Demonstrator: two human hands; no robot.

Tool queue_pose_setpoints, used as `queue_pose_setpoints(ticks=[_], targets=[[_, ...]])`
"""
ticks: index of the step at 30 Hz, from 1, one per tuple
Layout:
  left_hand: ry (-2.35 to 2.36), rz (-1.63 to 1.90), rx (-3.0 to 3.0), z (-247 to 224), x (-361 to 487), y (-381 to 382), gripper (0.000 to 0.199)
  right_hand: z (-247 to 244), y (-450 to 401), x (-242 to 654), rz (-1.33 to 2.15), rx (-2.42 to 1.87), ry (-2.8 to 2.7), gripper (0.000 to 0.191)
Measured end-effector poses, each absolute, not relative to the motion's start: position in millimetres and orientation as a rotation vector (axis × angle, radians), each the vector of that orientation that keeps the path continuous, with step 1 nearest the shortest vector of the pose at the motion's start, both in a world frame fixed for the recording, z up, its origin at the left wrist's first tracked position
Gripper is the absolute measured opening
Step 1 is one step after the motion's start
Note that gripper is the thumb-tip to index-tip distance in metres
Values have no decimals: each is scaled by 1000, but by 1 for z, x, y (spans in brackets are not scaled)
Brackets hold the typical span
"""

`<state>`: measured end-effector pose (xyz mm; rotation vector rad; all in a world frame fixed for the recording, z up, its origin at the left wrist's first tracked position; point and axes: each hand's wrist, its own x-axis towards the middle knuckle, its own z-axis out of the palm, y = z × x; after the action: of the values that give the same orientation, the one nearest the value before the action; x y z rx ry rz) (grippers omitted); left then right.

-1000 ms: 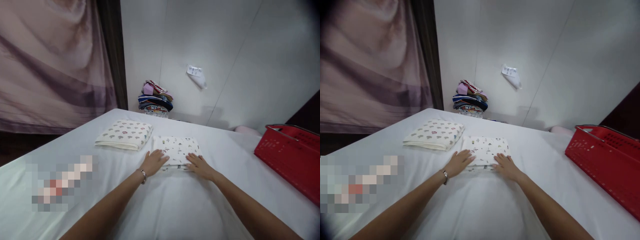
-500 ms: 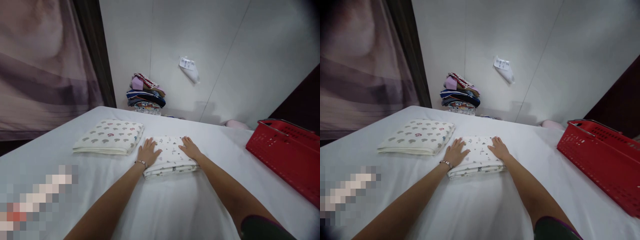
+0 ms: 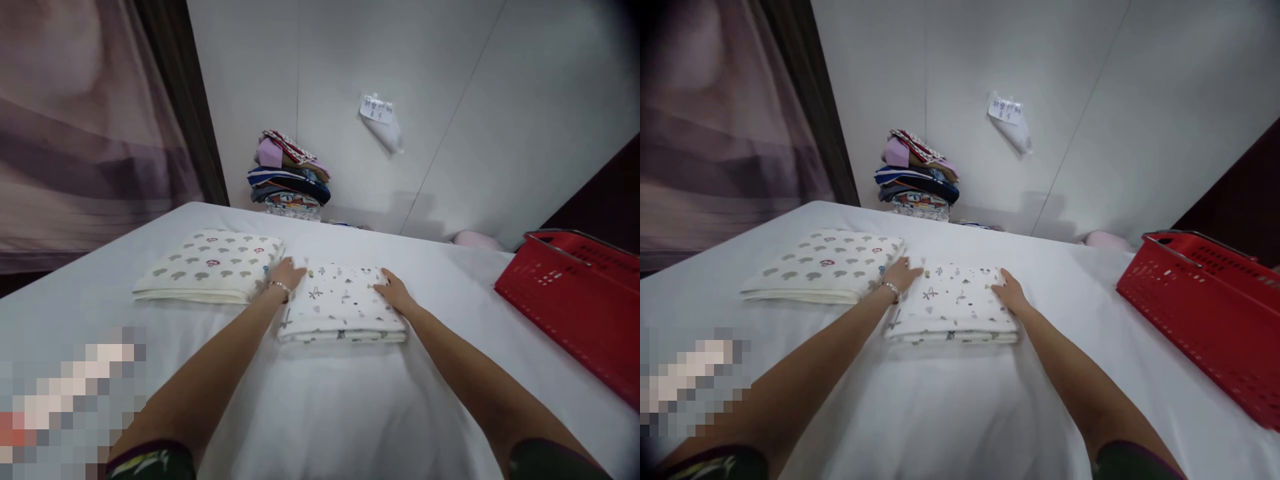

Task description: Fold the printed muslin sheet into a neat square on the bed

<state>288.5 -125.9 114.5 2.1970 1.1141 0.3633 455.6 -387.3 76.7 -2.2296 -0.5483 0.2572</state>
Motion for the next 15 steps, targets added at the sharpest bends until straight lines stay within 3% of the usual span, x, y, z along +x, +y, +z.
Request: queue_pose_setpoints(ticks=[7, 10, 15], targets=[[942, 376, 2107, 115, 330, -111, 73, 82, -376, 483, 108, -2328, -490, 66], [928, 377, 2061, 104, 319, -111, 61, 78, -380, 486, 143, -2414, -558, 63], [787, 549, 2014, 100, 261, -114, 43, 91, -390, 449, -127, -2397, -952, 48]])
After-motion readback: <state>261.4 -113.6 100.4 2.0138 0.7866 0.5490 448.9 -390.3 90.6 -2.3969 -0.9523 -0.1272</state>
